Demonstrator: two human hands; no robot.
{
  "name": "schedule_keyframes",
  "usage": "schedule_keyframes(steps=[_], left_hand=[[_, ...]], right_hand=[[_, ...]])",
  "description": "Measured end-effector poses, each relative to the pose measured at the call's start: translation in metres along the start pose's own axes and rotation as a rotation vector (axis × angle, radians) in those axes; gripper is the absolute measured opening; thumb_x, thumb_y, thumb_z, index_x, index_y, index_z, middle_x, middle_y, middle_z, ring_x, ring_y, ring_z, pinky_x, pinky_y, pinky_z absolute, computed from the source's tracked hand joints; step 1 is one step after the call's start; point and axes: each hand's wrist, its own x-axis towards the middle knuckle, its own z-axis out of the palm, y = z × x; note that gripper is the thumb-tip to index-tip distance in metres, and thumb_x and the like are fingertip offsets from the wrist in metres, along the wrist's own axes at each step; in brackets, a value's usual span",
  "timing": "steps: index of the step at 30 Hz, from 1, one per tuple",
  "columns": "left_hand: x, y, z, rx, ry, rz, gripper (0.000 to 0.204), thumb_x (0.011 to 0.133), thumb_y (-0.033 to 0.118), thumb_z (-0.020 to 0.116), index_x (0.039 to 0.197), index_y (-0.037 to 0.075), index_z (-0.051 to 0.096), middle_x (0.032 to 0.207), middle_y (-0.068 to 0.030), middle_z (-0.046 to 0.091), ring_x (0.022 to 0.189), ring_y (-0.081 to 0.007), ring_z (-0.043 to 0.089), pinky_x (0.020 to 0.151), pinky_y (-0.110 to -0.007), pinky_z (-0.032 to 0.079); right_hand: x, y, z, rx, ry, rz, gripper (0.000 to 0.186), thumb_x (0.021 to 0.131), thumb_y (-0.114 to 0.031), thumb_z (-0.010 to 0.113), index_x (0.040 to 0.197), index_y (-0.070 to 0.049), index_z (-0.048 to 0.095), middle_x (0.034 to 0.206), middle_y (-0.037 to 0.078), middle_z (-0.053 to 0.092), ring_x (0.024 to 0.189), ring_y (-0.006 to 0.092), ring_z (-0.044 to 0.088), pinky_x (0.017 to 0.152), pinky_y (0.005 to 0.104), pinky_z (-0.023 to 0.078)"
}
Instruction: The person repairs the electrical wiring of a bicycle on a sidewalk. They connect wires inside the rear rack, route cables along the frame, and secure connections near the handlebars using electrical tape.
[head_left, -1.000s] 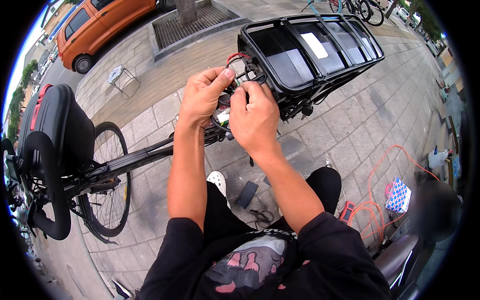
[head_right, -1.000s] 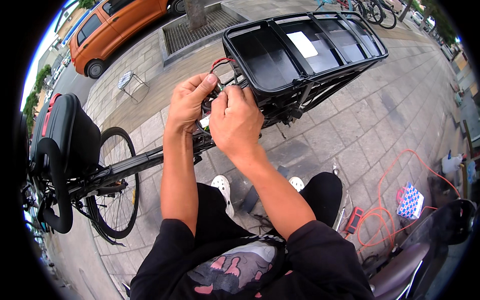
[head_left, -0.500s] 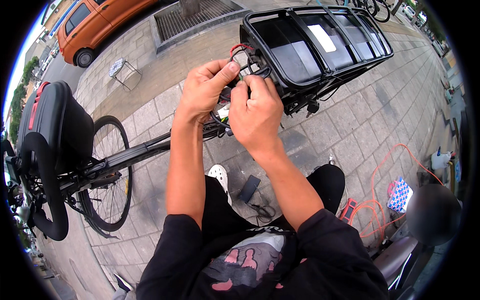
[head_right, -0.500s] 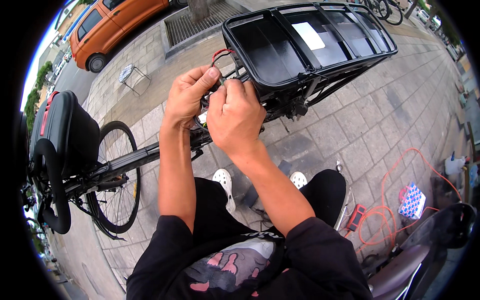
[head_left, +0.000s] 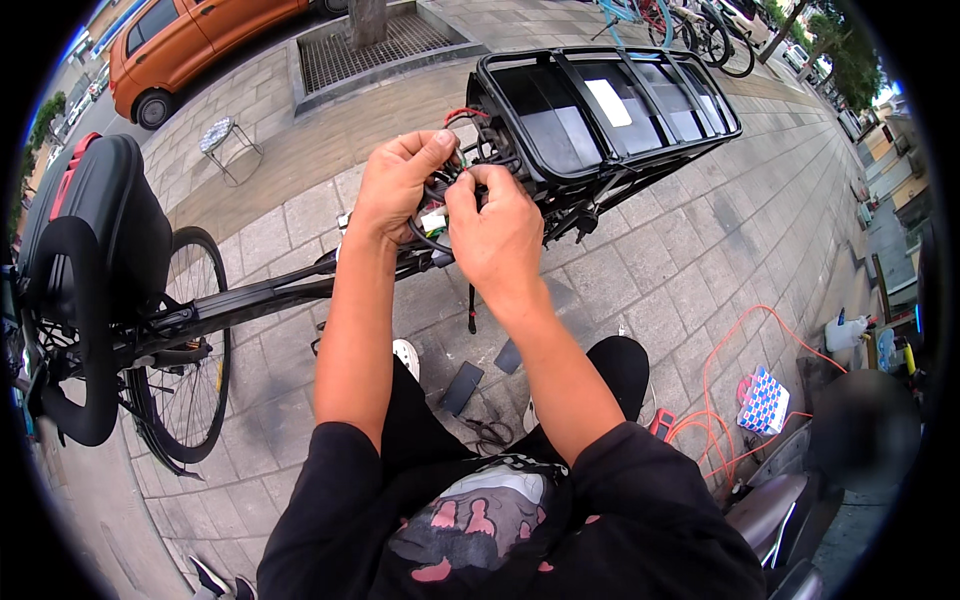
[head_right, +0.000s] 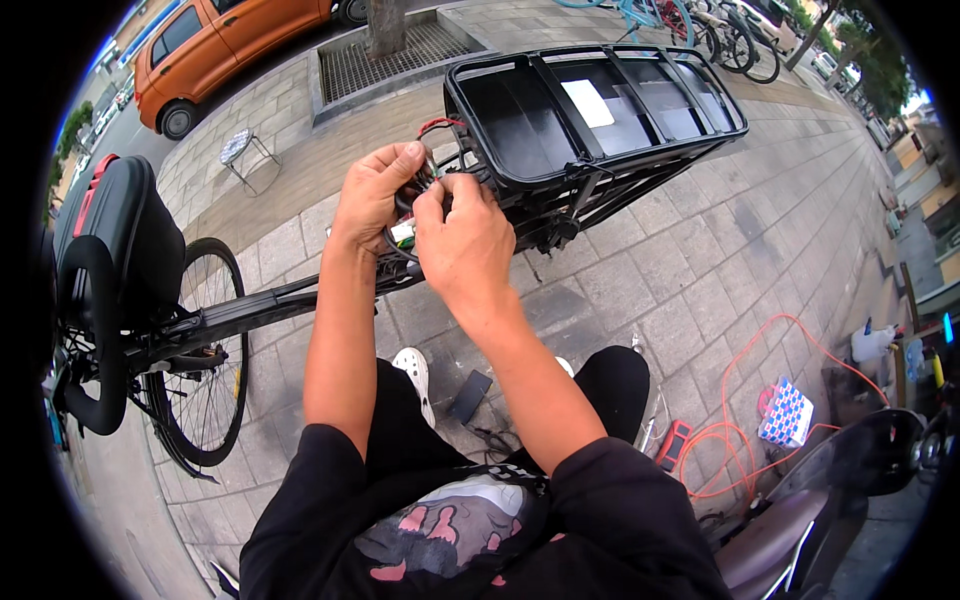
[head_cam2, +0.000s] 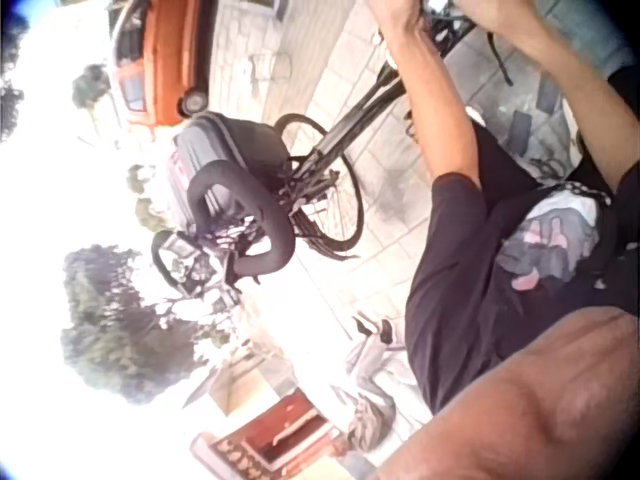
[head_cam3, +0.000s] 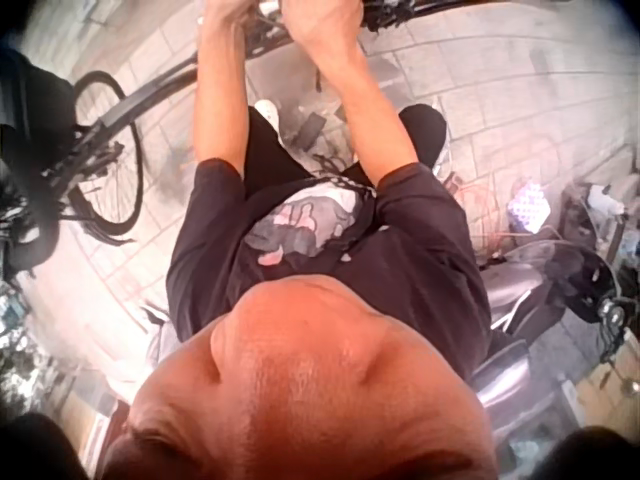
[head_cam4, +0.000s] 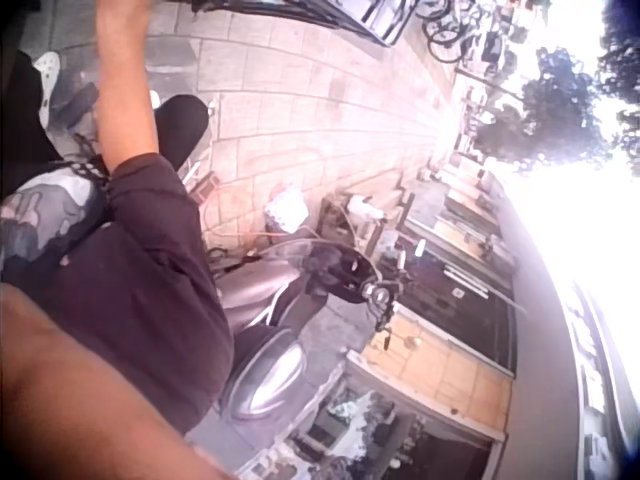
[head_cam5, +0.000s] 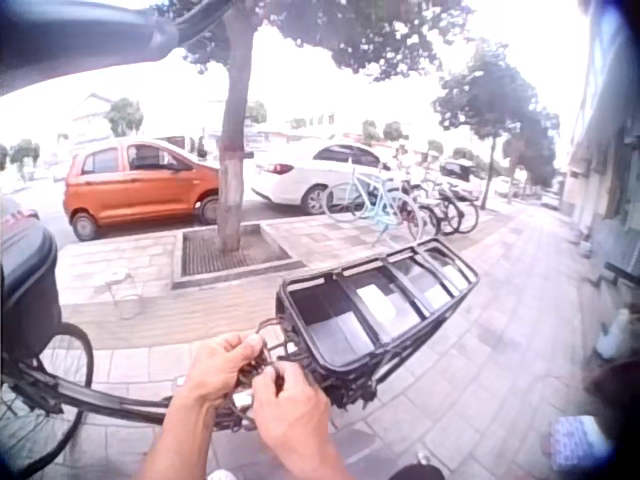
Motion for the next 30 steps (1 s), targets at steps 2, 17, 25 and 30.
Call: schedule_keyframes(steps=[2,17,25,30], left_hand=[[-0.001,0.000,0.000,-0.010,-0.009,-0.018,0.025,0.105,0.030,0.075,0.109,0.005,0.076,0.086,0.0020,0.071,0.068,-0.0052,0.060,0.059,-0.023,0.048],[-0.003,0.013,-0.005,0.075,-0.158,-0.028,0.033,0.093,0.008,0.084,0.122,-0.002,0.071,0.104,-0.0057,0.078,0.090,-0.0106,0.071,0.081,-0.027,0.057],[-0.003,0.012,-0.008,-0.026,-0.160,-0.070,0.037,0.094,0.005,0.081,0.127,-0.005,0.069,0.107,-0.0097,0.079,0.094,-0.0142,0.075,0.086,-0.030,0.061],[-0.001,0.007,-0.014,-0.055,-0.224,-0.046,0.031,0.098,0.008,0.077,0.125,-0.004,0.071,0.106,-0.0096,0.078,0.092,-0.0144,0.075,0.085,-0.029,0.061]], right_hand=[[-0.003,0.000,0.000,-0.010,0.007,-0.003,0.030,0.102,-0.027,0.062,0.110,0.001,0.072,0.101,0.026,0.074,0.094,0.0475,0.071,0.086,0.0548,0.056],[-0.008,0.006,-0.006,0.048,0.003,-0.111,0.030,0.110,-0.021,0.057,0.119,0.003,0.072,0.089,0.020,0.075,0.080,0.0329,0.075,0.076,0.0432,0.057],[-0.014,-0.009,-0.019,0.067,-0.102,0.006,0.033,0.111,-0.022,0.052,0.124,0.004,0.069,0.100,0.030,0.075,0.094,0.0514,0.073,0.082,0.0549,0.057],[-0.014,-0.011,-0.020,0.066,-0.098,0.011,0.031,0.111,-0.023,0.053,0.123,0.001,0.070,0.094,0.029,0.075,0.091,0.0513,0.073,0.079,0.0559,0.057]])
